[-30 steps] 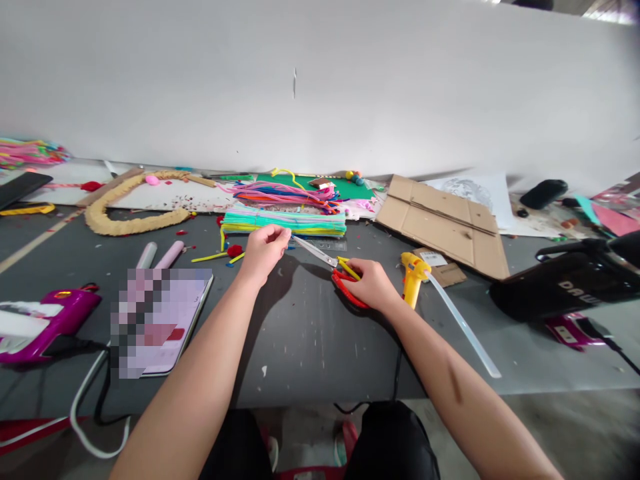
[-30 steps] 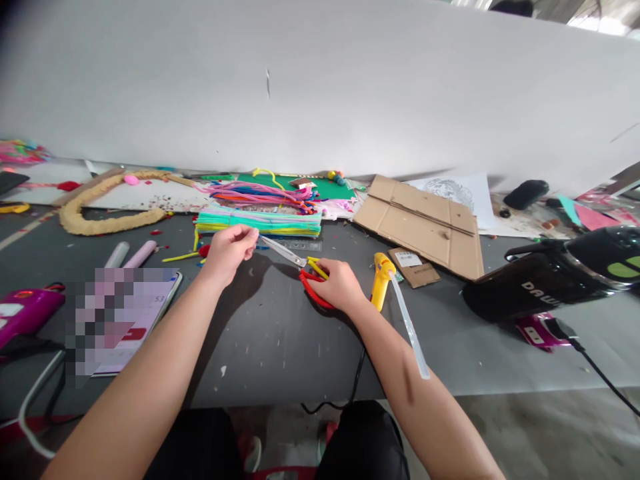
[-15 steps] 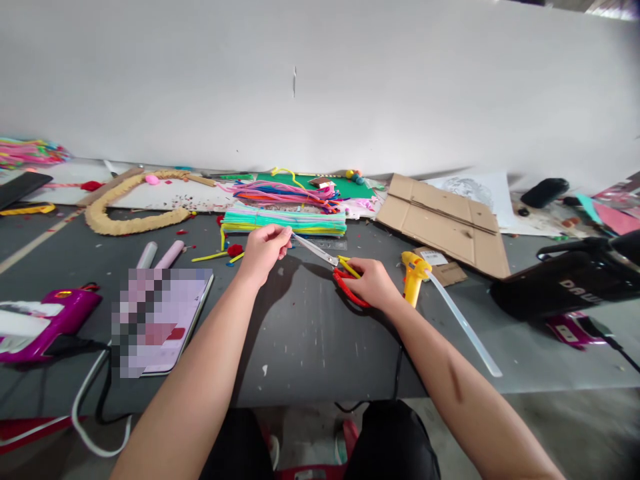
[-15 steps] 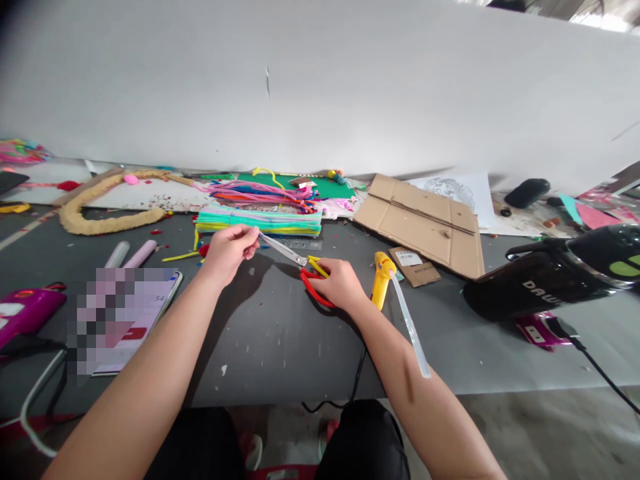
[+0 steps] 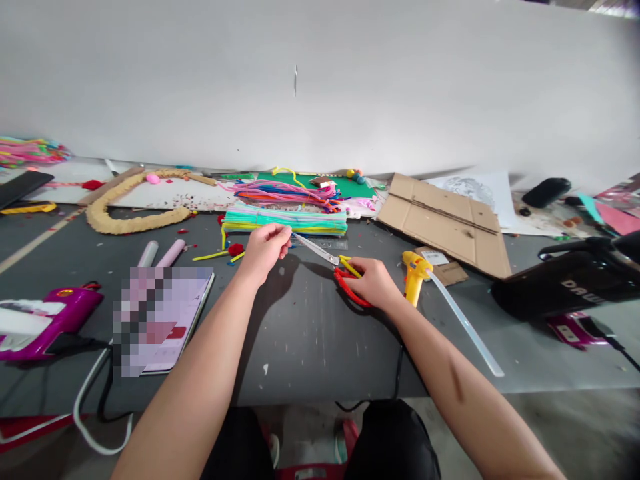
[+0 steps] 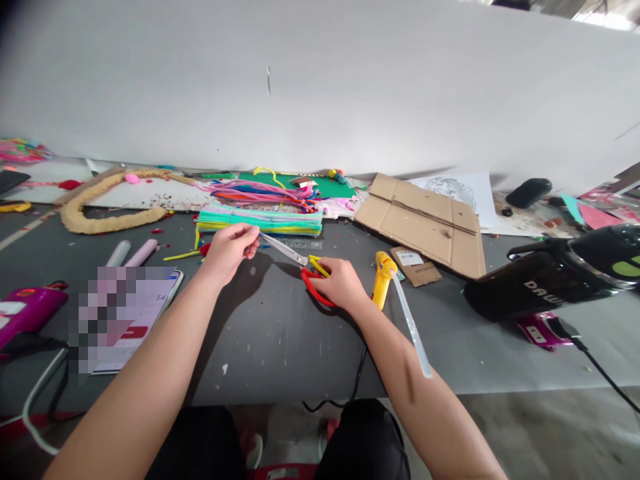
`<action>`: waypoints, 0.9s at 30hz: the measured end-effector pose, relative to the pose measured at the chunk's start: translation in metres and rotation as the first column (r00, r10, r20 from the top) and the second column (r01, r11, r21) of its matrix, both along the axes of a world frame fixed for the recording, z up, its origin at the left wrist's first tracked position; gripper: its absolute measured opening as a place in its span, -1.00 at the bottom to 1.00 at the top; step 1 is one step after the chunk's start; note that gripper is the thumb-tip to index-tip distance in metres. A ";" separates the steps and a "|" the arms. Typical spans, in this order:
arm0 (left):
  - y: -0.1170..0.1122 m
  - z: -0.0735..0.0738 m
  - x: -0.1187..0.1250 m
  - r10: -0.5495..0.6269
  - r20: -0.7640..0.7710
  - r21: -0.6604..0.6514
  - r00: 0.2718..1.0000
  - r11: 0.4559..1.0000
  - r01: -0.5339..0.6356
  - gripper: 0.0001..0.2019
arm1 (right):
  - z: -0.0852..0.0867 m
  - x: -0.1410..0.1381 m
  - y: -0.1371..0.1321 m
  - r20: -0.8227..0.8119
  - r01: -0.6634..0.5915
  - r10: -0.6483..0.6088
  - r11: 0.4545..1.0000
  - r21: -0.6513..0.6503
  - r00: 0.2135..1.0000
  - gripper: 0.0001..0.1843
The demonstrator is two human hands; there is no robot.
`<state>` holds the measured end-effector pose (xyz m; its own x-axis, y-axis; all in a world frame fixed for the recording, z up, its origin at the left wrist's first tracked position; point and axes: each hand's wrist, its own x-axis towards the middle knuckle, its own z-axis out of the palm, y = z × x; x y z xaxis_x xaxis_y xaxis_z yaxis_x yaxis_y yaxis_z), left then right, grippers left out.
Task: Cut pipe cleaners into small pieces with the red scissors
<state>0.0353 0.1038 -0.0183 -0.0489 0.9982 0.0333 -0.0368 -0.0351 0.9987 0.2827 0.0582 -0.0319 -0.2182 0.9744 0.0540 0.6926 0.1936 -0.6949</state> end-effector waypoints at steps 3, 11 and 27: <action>0.001 -0.003 0.000 0.007 -0.037 0.033 0.999 0.999 -0.005 -0.76 | 0.000 0.001 0.000 0.000 -0.006 0.006 1.000 -0.003 1.000 -0.68; 0.002 -0.008 0.000 0.035 -0.077 0.053 0.996 0.998 -0.031 -0.71 | -0.001 0.002 0.002 0.005 0.025 -0.025 1.000 -0.009 1.000 -0.67; 0.003 -0.013 0.003 0.103 -0.078 0.118 0.992 0.989 -0.093 -0.77 | -0.001 0.001 -0.002 0.033 0.003 -0.004 0.999 0.033 0.999 -0.54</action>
